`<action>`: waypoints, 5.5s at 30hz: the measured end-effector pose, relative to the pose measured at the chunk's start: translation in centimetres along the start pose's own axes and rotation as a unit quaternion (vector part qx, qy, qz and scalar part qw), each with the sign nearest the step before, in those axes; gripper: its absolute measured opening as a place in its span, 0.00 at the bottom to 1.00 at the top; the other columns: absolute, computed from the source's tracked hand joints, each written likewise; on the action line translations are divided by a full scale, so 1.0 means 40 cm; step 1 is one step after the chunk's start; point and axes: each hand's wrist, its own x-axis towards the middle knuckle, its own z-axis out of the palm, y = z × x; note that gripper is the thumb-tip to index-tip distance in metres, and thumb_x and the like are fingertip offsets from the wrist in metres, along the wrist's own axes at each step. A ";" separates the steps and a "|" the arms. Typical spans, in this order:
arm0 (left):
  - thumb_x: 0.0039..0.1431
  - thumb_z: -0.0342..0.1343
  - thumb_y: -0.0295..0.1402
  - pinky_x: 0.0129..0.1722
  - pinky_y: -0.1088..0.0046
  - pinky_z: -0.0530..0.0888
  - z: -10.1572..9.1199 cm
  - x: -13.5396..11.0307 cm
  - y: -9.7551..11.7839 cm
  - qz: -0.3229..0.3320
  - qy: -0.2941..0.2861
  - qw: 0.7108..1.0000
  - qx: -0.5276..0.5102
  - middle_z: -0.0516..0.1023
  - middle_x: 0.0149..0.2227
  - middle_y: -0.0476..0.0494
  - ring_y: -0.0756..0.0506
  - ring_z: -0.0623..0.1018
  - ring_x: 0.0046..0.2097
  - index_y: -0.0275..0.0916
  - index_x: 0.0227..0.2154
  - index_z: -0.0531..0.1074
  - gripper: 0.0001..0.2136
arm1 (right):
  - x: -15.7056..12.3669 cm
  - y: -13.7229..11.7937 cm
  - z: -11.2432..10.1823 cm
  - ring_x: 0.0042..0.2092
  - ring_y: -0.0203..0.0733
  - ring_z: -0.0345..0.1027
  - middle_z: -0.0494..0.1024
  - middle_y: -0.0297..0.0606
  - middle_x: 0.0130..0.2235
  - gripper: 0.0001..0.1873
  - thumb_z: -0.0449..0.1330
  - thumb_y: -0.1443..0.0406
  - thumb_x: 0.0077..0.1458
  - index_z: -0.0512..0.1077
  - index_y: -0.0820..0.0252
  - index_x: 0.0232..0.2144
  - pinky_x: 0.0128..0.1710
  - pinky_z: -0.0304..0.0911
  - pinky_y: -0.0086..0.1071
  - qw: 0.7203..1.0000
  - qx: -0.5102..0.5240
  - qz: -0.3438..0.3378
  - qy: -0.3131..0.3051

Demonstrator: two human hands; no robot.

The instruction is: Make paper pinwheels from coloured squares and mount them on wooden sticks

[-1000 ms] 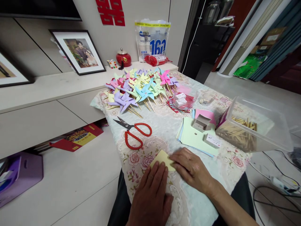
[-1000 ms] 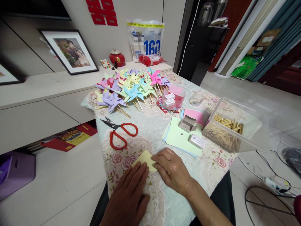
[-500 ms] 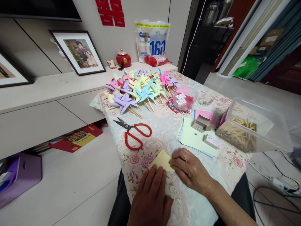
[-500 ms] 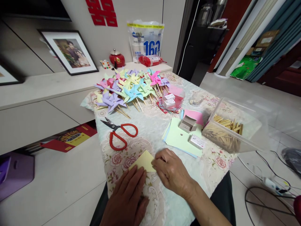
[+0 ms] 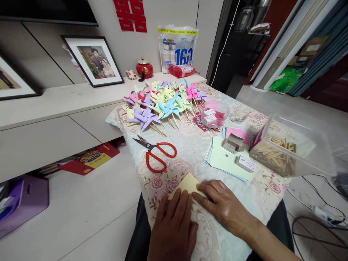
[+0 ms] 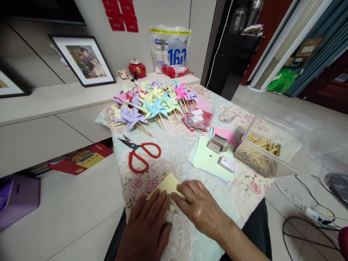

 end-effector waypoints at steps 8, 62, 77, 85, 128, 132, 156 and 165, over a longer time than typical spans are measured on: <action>0.64 0.53 0.36 0.67 0.58 0.53 -0.024 -0.014 -0.030 -0.003 -0.003 0.999 0.035 0.78 0.55 0.39 0.39 0.75 0.57 0.34 0.51 0.75 0.17 | -0.010 0.002 -0.004 0.51 0.53 0.71 0.79 0.52 0.48 0.15 0.52 0.72 0.66 0.72 0.66 0.52 0.47 0.69 0.48 0.999 -0.021 -0.029 0.015; 0.44 0.66 0.35 0.24 0.76 0.70 0.006 0.209 0.013 -0.510 -0.012 0.615 -0.601 0.74 0.19 0.52 0.51 0.71 0.22 0.37 0.23 0.69 0.11 | 0.110 0.057 0.020 0.33 0.36 0.75 0.83 0.36 0.36 0.18 0.72 0.59 0.50 0.78 0.58 0.42 0.33 0.68 0.28 0.603 0.704 0.344 0.152; 0.46 0.64 0.36 0.21 0.77 0.64 0.016 0.202 -0.005 -0.504 -0.060 0.634 -0.584 0.69 0.19 0.53 0.53 0.66 0.21 0.38 0.23 0.69 0.10 | 0.106 0.057 0.017 0.29 0.34 0.68 0.78 0.31 0.29 0.10 0.72 0.61 0.48 0.79 0.58 0.32 0.30 0.63 0.27 0.684 0.621 0.358 0.135; 0.48 0.63 0.37 0.22 0.77 0.64 0.014 0.202 -0.007 -0.504 -0.053 0.633 -0.585 0.68 0.19 0.54 0.52 0.66 0.22 0.38 0.23 0.68 0.10 | 0.115 0.055 0.006 0.34 0.38 0.69 0.77 0.33 0.32 0.07 0.70 0.60 0.50 0.81 0.58 0.31 0.34 0.63 0.29 0.736 0.583 0.315 0.140; 0.48 0.64 0.36 0.27 0.75 0.67 -0.001 0.214 0.001 -0.485 0.015 0.714 -0.505 0.76 0.22 0.51 0.50 0.71 0.25 0.38 0.26 0.76 0.07 | 0.107 0.050 0.018 0.34 0.40 0.71 0.78 0.36 0.36 0.11 0.69 0.57 0.53 0.81 0.52 0.39 0.30 0.65 0.30 0.784 0.507 0.326 0.146; 0.48 0.63 0.34 0.30 0.73 0.69 0.001 0.211 0.002 -0.444 0.035 0.763 -0.469 0.78 0.25 0.49 0.47 0.75 0.28 0.39 0.28 0.78 0.05 | 0.112 0.053 0.020 0.39 0.42 0.70 0.75 0.38 0.38 0.10 0.69 0.58 0.52 0.82 0.52 0.38 0.32 0.65 0.30 0.803 0.489 0.297 0.168; 0.58 0.59 0.29 0.41 0.68 0.74 -0.022 0.198 -0.001 -0.227 0.092 0.941 -0.232 0.79 0.35 0.45 0.44 0.78 0.39 0.42 0.35 0.76 0.04 | 0.112 0.050 0.006 0.36 0.42 0.73 0.81 0.38 0.33 0.06 0.66 0.61 0.56 0.80 0.57 0.31 0.39 0.66 0.35 0.811 0.481 0.273 0.190; 0.57 0.59 0.27 0.52 0.60 0.75 -0.025 0.177 -0.026 -0.140 0.077 0.975 -0.157 0.72 0.51 0.39 0.41 0.74 0.54 0.41 0.49 0.72 0.16 | 0.105 0.062 0.028 0.28 0.34 0.68 0.78 0.32 0.26 0.13 0.72 0.56 0.48 0.78 0.59 0.29 0.30 0.60 0.29 0.667 0.620 0.364 0.195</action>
